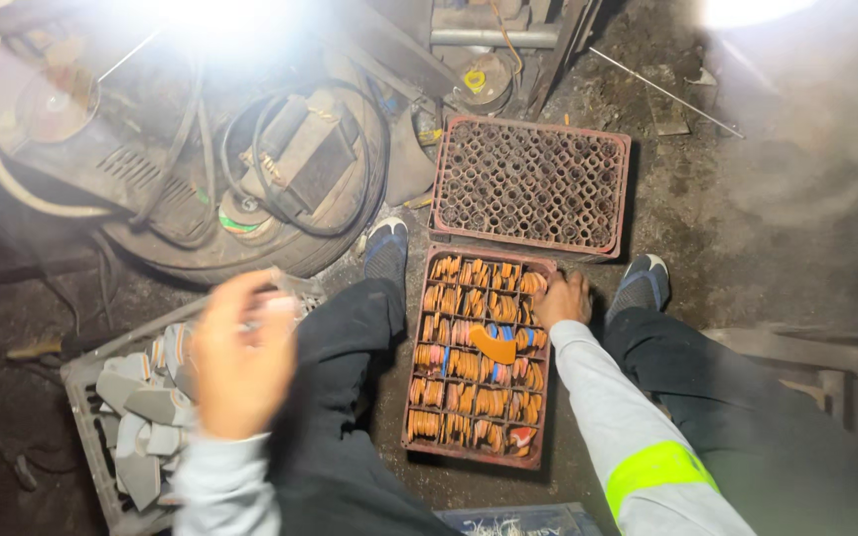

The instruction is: The person sits on the floor and sorts orange brake pads from a crate, peeling off paper labels and placing the pads into a perforated tray. They handle the pads one at a time, occasionally inspecting them before arranging them in the tray.

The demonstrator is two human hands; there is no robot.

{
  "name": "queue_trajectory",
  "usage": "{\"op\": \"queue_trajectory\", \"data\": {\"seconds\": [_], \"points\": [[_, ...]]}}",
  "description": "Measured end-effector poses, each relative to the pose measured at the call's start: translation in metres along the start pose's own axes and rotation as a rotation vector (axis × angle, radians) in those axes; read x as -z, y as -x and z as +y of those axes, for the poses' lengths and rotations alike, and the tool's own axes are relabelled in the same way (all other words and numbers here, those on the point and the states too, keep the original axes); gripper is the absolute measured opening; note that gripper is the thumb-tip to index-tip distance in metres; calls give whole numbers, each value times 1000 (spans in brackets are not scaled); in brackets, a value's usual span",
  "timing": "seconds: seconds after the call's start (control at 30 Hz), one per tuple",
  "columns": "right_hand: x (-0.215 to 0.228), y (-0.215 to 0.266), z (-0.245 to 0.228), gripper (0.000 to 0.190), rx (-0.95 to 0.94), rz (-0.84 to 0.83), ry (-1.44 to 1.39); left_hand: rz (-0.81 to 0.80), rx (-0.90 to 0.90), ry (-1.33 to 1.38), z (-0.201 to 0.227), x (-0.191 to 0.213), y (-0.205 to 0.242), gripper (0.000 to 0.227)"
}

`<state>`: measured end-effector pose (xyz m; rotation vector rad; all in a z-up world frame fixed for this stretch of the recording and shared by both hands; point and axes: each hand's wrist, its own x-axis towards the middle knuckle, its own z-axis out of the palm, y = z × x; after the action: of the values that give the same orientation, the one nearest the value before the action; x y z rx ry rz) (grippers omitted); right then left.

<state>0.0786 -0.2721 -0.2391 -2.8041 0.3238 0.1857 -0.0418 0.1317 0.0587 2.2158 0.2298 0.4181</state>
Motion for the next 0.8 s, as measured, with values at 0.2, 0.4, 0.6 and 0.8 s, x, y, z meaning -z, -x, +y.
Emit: {"op": "queue_trajectory", "data": {"seconds": [0.2, 0.4, 0.6, 0.8], "points": [[3, -21, -23, 37, -117, -221, 247, -564, -85, -91, 61, -159, -15, 31], [5, -32, -33, 41, -119, -248, 261, -920, -60, -386, 27, -192, 22, 33], [34, -41, -21, 41, -57, -294, 143, -795, -65, -281, 17, -201, 18, 26], [151, -50, -28, 18, 364, -380, -7, -519, -203, 13, 17, -203, 14, 39]]}}
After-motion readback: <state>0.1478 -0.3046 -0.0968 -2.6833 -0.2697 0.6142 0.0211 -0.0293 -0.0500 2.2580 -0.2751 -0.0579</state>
